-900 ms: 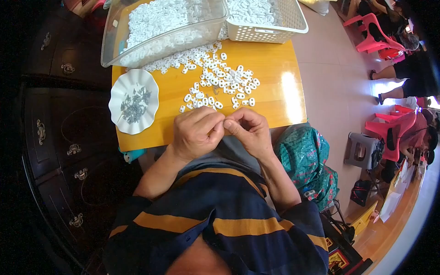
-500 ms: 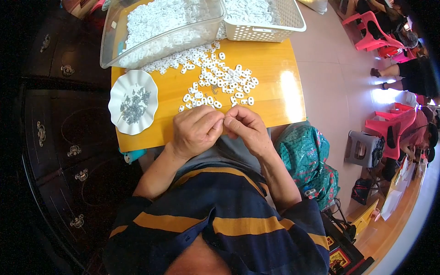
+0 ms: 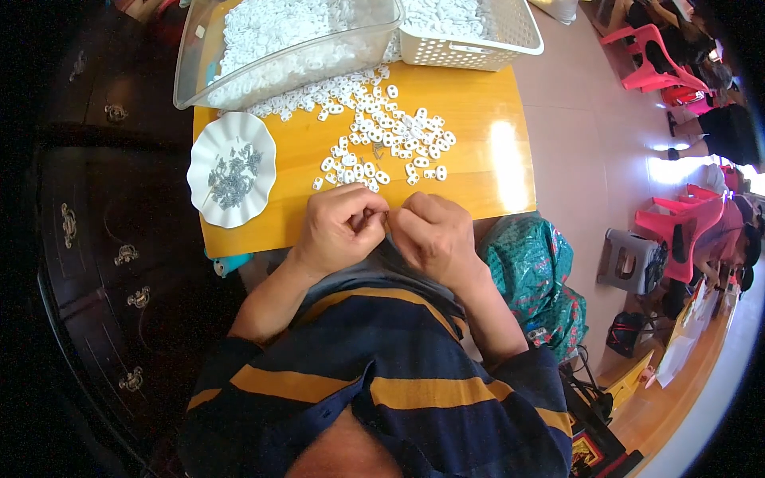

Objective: Assembling small white plastic components by hand at a table.

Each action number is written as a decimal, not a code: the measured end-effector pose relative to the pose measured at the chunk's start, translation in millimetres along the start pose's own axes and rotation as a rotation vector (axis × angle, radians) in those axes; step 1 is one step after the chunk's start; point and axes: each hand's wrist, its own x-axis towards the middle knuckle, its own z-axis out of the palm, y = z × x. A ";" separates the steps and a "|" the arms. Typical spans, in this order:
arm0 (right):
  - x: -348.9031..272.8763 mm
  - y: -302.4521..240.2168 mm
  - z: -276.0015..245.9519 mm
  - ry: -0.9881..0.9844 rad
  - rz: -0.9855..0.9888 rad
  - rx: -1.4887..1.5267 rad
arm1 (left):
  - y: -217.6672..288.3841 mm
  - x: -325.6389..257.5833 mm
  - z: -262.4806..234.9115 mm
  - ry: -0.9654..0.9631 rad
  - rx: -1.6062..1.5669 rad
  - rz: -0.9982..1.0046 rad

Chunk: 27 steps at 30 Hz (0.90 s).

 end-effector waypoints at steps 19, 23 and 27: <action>-7.5 4.2 5.2 0.012 0.255 0.282 | -4.2 -0.9 2.8 -0.004 0.041 -0.007; -15.9 6.7 7.9 -0.073 0.579 0.752 | -4.6 0.2 1.1 -0.009 0.237 0.171; -21.5 12.7 10.1 -0.121 0.654 0.854 | -2.5 1.9 0.0 -0.054 0.327 0.233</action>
